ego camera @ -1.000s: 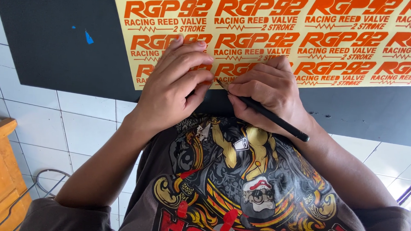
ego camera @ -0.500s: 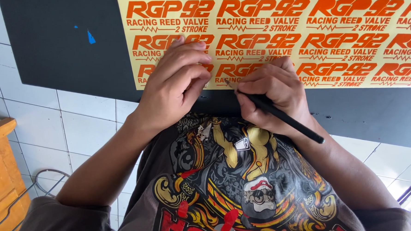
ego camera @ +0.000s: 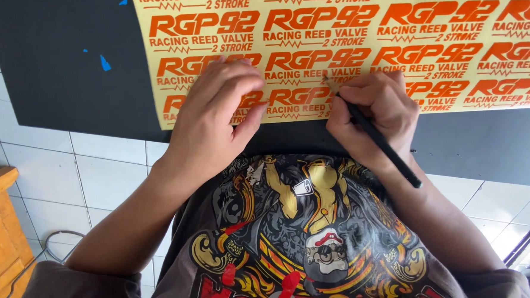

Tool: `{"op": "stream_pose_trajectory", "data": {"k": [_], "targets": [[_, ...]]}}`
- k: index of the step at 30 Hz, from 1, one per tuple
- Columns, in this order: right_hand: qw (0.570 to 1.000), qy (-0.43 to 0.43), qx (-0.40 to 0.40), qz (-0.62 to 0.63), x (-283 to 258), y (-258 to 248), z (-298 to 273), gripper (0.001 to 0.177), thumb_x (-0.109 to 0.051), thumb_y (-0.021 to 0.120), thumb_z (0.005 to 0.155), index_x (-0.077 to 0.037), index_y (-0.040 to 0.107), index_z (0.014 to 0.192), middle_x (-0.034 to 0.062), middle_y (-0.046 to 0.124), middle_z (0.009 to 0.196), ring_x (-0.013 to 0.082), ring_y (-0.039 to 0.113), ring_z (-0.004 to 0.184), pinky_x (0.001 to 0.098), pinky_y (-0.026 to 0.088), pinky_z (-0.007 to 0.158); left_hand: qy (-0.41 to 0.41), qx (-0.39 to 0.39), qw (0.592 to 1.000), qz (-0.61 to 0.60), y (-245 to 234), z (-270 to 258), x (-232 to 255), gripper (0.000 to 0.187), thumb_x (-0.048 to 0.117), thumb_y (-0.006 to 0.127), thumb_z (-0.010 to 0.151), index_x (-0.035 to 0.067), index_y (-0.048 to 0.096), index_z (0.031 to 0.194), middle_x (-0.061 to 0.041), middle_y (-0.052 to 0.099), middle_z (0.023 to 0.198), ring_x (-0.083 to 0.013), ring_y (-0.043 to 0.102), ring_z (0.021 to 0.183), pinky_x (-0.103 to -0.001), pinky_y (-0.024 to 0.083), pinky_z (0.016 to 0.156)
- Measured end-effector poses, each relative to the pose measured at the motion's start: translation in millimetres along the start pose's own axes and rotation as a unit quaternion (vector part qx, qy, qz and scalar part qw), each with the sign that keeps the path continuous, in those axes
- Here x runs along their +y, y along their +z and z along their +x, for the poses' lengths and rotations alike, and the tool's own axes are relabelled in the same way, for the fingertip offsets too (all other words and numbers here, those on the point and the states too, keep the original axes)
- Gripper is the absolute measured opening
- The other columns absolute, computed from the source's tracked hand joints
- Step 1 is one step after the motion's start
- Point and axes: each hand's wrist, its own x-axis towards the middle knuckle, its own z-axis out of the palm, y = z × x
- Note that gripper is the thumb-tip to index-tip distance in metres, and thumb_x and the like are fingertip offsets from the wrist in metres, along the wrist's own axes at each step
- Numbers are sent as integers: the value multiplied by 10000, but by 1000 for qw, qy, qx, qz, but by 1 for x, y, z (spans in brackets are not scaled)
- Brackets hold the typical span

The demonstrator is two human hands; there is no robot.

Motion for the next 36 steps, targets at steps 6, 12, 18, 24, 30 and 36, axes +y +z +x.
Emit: {"op": "stream_pose_trajectory", "data": {"k": [6, 12, 18, 24, 30, 36], "targets": [[1000, -5, -10, 10, -9, -4, 7, 153, 46, 743, 949, 9, 595, 932, 174, 698, 902, 282, 641, 770, 414, 427, 853, 17, 10, 998, 55, 38, 28, 7, 267, 76, 804, 974, -18, 659, 1177, -194, 613, 1333, -405, 514, 1341, -616, 380, 1190], [1000, -21, -7, -6, -9, -2, 8, 139, 46, 738, 952, 4, 606, 942, 190, 714, 923, 302, 678, 804, 423, 423, 849, 64, 14, 996, 60, 53, 38, -1, 179, 1, 722, 991, -8, 654, 1156, -156, 585, 1317, -384, 474, 1339, -581, 417, 1150], [1000, -18, -6, -8, -9, -3, 8, 170, 75, 746, 974, 2, 593, 974, 184, 708, 953, 305, 660, 804, 419, 419, 851, 73, 27, 995, 66, 50, 41, 3, 95, 62, 668, 1057, 12, 707, 1128, -152, 589, 1286, -367, 478, 1322, -578, 434, 1122], [996, 5, 21, 82, -12, -6, 9, 133, 29, 710, 924, -25, 590, 914, 143, 700, 868, 267, 686, 771, 403, 388, 908, 56, 57, 996, 26, 56, 39, -2, 108, 71, 699, 1055, 15, 675, 965, -117, 639, 1252, -343, 525, 1305, -536, 431, 1132], [993, 114, 41, 12, -12, -15, -3, 161, 34, 755, 941, -13, 601, 955, 188, 724, 990, 270, 655, 830, 381, 468, 924, 46, 39, 997, 44, 53, 42, 2, 83, 16, 692, 1053, 27, 625, 1005, -141, 617, 1241, -351, 553, 1296, -525, 405, 1161], [1000, 22, 22, 2, -5, -12, 3, 143, 21, 740, 959, 5, 602, 926, 165, 686, 884, 280, 633, 765, 423, 411, 884, 13, -5, 996, 86, 47, 50, 16, 242, -22, 778, 973, 10, 619, 1152, -148, 599, 1256, -374, 554, 1301, -575, 373, 1176]]}}
